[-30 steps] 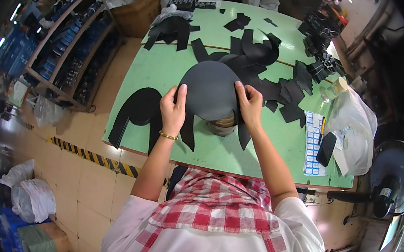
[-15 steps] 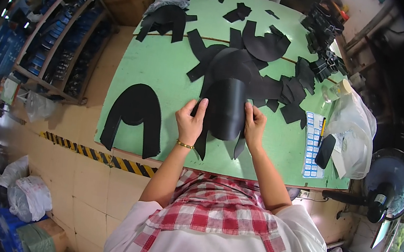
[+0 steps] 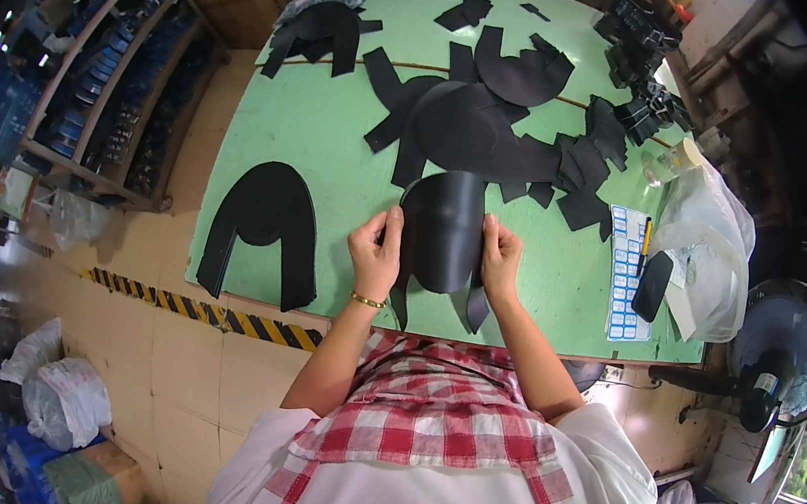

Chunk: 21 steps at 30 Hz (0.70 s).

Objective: The recorder is sorting and preparing black leather shoe components at a workstation.

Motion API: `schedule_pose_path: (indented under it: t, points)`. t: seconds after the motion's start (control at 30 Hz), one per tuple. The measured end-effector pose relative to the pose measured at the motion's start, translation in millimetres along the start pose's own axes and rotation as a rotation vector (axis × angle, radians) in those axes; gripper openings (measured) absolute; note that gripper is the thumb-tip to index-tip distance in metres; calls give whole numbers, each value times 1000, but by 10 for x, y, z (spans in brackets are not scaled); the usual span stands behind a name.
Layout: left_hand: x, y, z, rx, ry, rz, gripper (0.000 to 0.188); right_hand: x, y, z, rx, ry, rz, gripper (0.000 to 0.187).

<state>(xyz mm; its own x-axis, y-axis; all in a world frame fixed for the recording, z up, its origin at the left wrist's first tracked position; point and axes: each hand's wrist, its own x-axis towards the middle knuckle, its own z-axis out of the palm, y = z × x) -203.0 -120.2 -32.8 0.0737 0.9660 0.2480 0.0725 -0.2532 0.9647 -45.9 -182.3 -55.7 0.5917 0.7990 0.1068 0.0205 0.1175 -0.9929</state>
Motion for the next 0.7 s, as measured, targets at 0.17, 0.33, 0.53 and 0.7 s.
schedule_pose_path:
  t: [0.17, 0.33, 0.53, 0.7]
  points:
    - [-103, 257, -318, 119, 5, 50, 40, -62, -115, -62, -72, -83, 35, 42]
    - [560, 589, -1438, 222, 140, 58, 40, 806, -698, -84, -322, -446, -234, 21]
    - [1297, -372, -2518, 651, -68, -15, 45, 2411, -49, 359, -1276, -865, -460, 71]
    - [1224, -657, -2506, 1022, -40, -113, 30, 2636, -122, 492, -1510, -914, -448, 76]
